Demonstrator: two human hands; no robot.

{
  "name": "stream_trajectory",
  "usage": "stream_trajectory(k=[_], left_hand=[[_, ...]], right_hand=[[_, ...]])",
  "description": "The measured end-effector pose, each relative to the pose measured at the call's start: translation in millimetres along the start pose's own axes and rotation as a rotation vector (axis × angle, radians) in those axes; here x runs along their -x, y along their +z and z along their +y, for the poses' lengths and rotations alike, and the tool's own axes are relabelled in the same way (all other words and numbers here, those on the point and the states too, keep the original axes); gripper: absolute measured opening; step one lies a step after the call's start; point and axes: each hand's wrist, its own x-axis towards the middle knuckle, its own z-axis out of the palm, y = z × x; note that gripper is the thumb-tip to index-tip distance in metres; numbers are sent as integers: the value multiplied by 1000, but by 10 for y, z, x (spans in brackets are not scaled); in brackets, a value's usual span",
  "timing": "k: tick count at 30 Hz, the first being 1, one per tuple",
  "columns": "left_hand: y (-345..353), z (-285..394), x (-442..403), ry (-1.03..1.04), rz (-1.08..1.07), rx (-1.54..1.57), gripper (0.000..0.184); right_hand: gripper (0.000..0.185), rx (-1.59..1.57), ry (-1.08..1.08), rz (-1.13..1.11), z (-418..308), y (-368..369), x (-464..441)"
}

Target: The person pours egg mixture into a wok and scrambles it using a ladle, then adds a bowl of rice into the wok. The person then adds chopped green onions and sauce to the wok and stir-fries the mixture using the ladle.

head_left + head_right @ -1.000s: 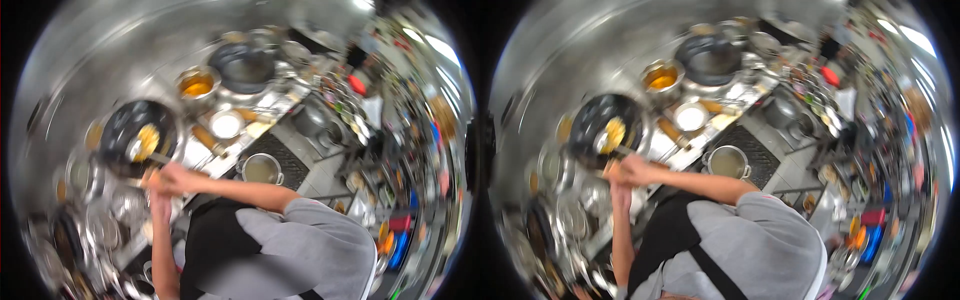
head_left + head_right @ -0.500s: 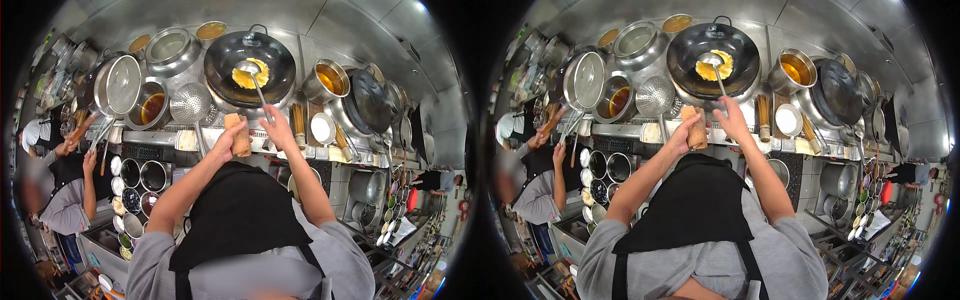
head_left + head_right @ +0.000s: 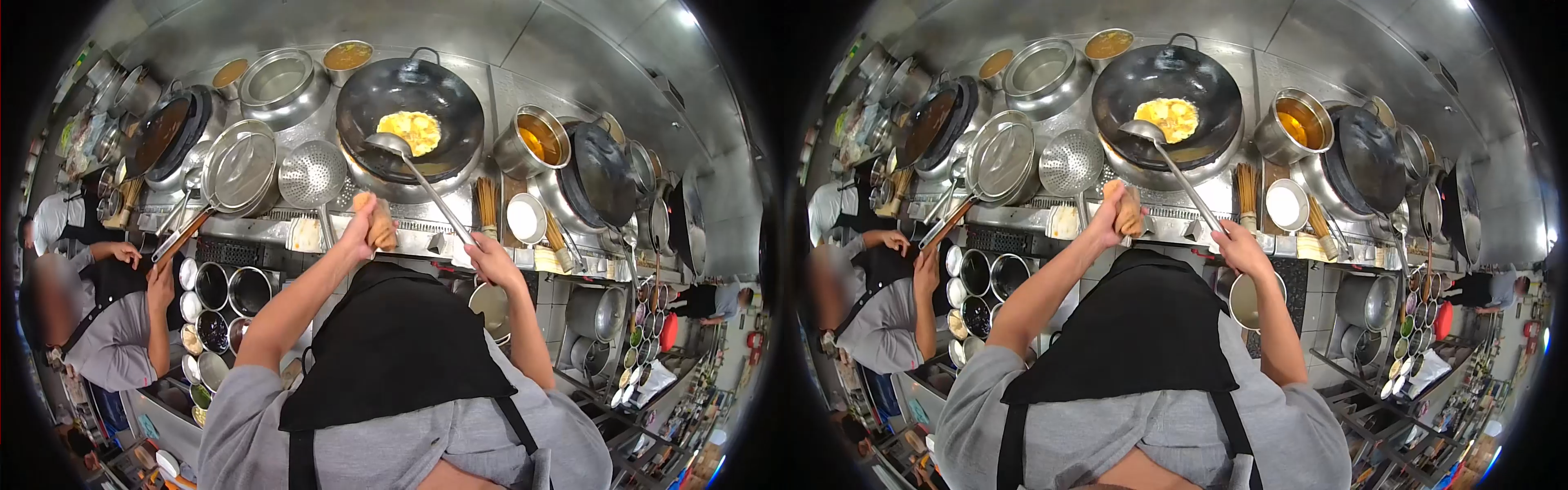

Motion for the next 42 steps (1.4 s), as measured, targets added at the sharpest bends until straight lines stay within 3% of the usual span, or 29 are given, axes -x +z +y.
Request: stream_trajectory(k=[3, 4, 6, 10, 11, 13, 16, 18, 20, 24, 26, 30, 32, 33, 34, 35, 37, 40, 41, 42], left_hand=[[147, 131, -555, -64, -77, 98, 59], [240, 224, -715, -70, -125, 125, 60], [502, 327, -883, -38, 20, 68, 65], [534, 212, -1654, -87, 241, 66, 41], [768, 231, -1372, -64, 345, 65, 31], [728, 152, -1474, 58, 373, 97, 29], [531, 85, -1636, 100, 263, 105, 27], [545, 167, -1659, 27, 213, 111, 25], [688, 205, -1471, 46, 297, 123, 24], [546, 74, -1612, 209, 282, 144, 26], [410, 81, -1742, 225, 252, 136, 26], [355, 102, -1787, 247, 267, 107, 24], [457, 170, -1581, 193, 253, 133, 24], [486, 171, -1503, 163, 245, 139, 25], [496, 156, -1467, 171, 234, 131, 24], [497, 167, -1458, 181, 216, 120, 23], [477, 203, -1478, 154, 94, 101, 22], [237, 231, -1636, 16, -192, 30, 25], [160, 210, -1782, 25, -141, 34, 26], [4, 213, -1964, 22, -168, 17, 28]], right_hand=[[29, 406, -296, 291, 227, 180, -503], [29, 422, -332, 308, 149, 199, -503], [31, 503, -262, 279, -136, 102, -198], [33, 386, -130, 210, -64, -165, 113], [33, 382, -147, 221, 73, -153, 22], [32, 335, -202, 258, 290, -83, -250], [30, -326, -63, 174, 205, 4, -650], [27, -328, -144, 317, 199, 232, -886], [25, -233, -192, 435, 331, 464, -1157], [10, -474, 50, 210, 265, 272, -924], [23, -429, -18, 62, 237, -21, -792], [31, -167, -111, 352, 89, 127, -1029], [35, 256, -244, 547, 352, 289, -1598], [37, 198, -194, 494, 83, 394, -1490], [35, 283, -336, 579, 446, 465, -1896], [39, 227, -174, 440, 319, 472, -1845], [41, 264, -177, 258, 345, 430, -1735], [48, 549, -188, 214, 619, 457, -1555], [52, 645, -209, 206, 740, 469, -1519], [39, 552, -234, 280, 787, 481, -1398]])
